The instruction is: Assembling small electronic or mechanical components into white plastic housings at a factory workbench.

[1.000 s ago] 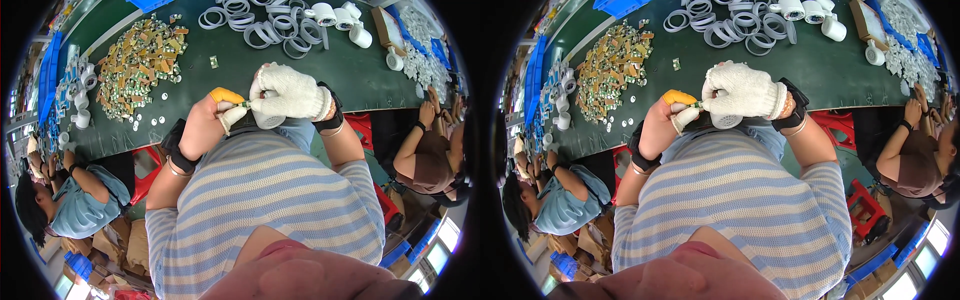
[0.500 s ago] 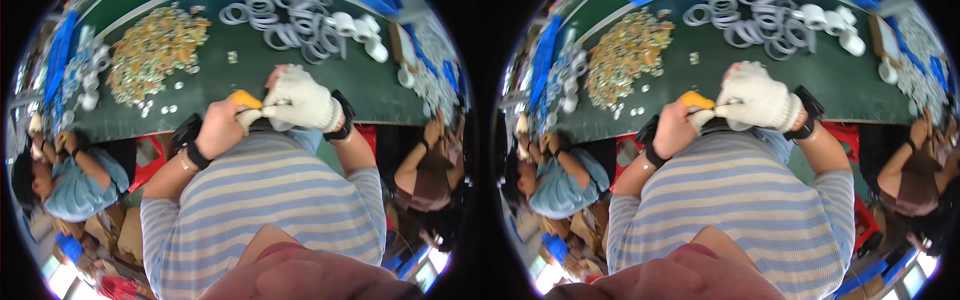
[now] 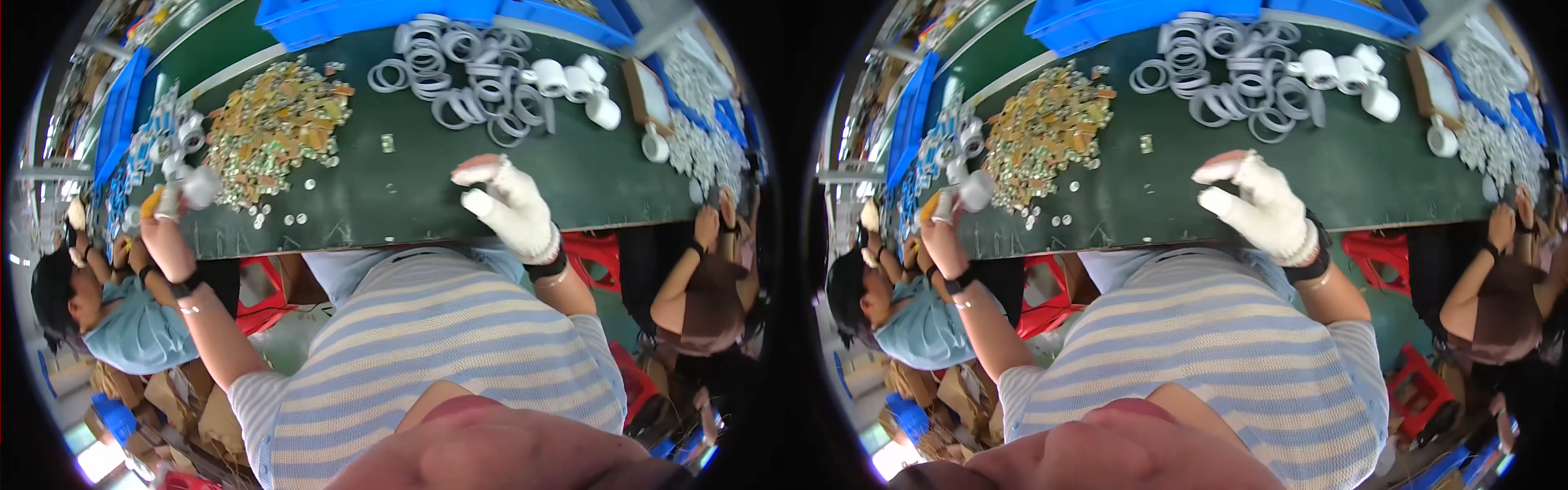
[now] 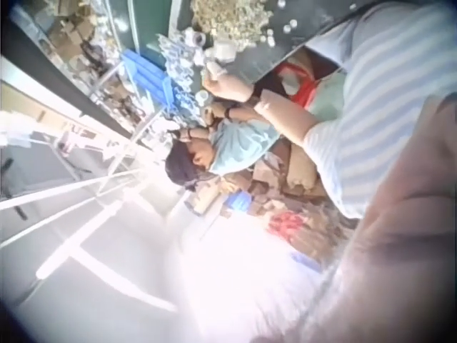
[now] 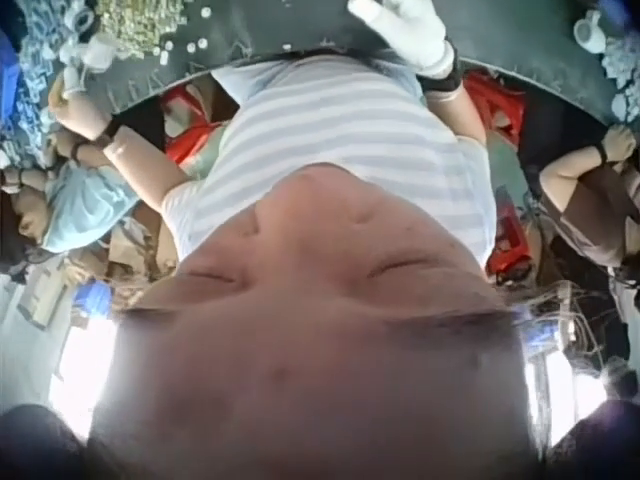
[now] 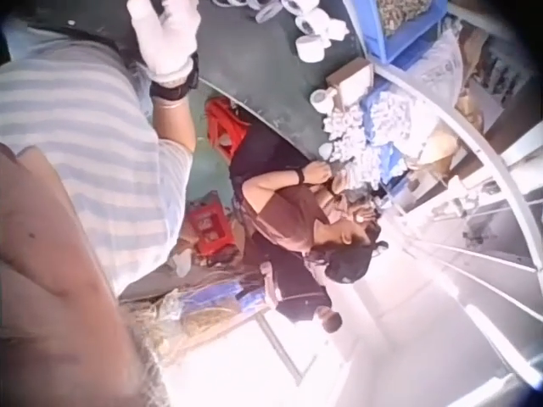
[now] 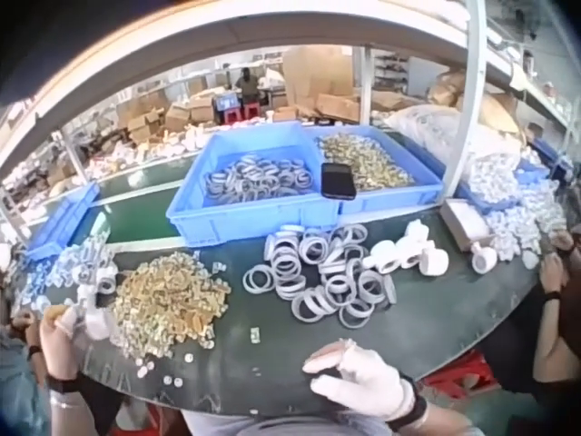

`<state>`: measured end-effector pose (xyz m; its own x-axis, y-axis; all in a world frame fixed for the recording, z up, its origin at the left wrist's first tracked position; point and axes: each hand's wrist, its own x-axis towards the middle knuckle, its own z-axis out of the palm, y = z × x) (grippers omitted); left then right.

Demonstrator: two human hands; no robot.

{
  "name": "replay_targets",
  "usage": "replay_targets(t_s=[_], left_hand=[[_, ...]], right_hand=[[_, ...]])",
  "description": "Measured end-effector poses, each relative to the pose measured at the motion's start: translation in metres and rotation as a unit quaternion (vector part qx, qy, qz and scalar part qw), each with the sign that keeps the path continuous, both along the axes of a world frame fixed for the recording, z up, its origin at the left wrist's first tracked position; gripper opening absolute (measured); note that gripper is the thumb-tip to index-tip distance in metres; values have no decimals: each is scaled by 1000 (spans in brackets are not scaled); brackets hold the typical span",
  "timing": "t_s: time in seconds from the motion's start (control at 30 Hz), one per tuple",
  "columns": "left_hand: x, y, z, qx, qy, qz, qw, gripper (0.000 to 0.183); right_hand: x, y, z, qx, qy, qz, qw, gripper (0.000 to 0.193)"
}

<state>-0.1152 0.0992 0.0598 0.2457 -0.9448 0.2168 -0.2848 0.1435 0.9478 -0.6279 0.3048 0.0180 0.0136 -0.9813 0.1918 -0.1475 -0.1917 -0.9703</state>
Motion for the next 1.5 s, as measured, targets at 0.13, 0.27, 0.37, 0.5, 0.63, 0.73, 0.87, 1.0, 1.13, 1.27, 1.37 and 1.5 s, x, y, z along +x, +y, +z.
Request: replay_targets(t_s=[0.13,0.27,0.37,0.5,0.63,0.73,0.87,1.0,1.13,1.27,1.37,1.5], left_hand=[[57,-85,-62,-8,-167,-27,986,54],[75,-122,-129,22,-285,-66,956,55],[30,-128,-139,78,-338,-114,931,51],[54,-125,-139,34,-307,-132,942,53],[19,-103,-109,19,-252,-93,963,61],[-76,-37,-45,-22,-223,-193,955,61],[-166,48,-24,13,-66,-281,957,53],[-251,92,-11,-186,-333,-384,841,59],[-286,119,-36,-278,-444,-451,723,51],[-281,120,-28,-232,-313,-465,795,50],[-274,114,-34,-105,-80,-421,898,65],[-265,114,-29,175,269,-400,859,60]], right_hand=[[1,8,6,27,4,-20,999,21],[-17,22,4,-12,84,-41,996,18],[-44,37,10,37,120,-121,985,21],[-124,42,14,-4,244,-346,906,22],[-250,50,2,-3,269,-674,688,45],[-321,68,-15,183,391,-677,596,53],[-279,59,-7,76,163,-630,755,46],[-140,33,-12,-42,-67,-333,939,45],[-2,25,-19,44,-221,-121,967,44],[-4,15,2,125,-205,95,966,49],[-40,-19,1,-71,234,-128,961,31],[-63,-63,-11,-103,585,-225,773,19]])
